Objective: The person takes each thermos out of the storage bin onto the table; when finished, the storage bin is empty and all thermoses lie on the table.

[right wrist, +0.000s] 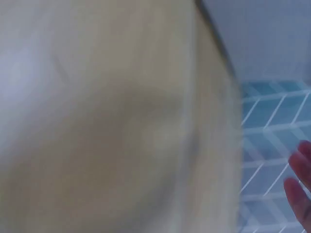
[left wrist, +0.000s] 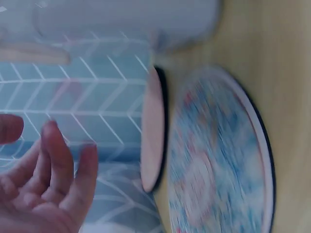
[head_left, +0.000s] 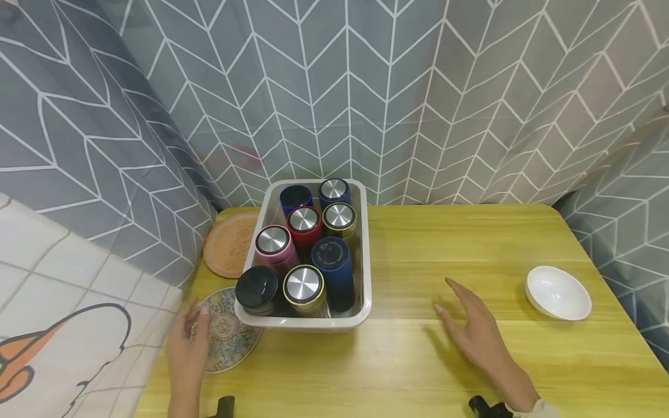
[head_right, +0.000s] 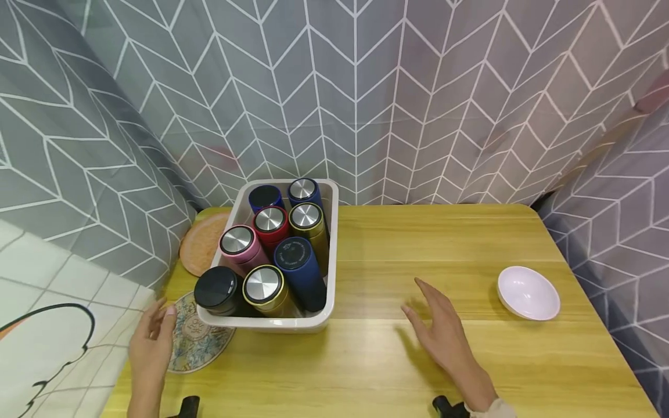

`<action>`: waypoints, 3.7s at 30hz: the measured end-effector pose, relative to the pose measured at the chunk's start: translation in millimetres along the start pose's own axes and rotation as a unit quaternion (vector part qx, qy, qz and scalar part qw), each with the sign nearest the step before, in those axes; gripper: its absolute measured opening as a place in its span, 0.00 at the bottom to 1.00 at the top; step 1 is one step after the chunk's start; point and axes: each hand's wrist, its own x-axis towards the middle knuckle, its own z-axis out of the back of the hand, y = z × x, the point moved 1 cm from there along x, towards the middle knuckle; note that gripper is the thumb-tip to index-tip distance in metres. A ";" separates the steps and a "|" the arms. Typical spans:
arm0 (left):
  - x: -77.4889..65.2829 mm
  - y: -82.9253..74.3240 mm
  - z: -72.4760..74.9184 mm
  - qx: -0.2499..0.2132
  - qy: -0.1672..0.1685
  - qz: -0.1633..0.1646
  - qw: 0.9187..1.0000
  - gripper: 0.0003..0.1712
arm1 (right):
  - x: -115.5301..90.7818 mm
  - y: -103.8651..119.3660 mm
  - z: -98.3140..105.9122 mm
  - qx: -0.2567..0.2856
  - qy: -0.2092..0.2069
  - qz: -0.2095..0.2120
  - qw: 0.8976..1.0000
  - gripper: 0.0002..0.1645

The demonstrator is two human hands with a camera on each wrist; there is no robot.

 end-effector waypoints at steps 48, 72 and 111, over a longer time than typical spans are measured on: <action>-16.2 -57.6 -8.6 -0.516 0.222 0.010 0.827 0.24 | 106.6 173.3 -42.7 0.284 0.154 0.048 0.945 0.50; -7.4 -58.3 -14.3 -0.554 0.245 0.025 0.795 0.26 | 104.0 172.9 -45.9 0.292 0.142 0.058 0.944 0.50; -1.2 -45.0 -26.4 -0.624 0.289 -0.037 0.725 0.30 | 95.9 201.2 64.3 0.463 -0.048 0.240 0.852 0.53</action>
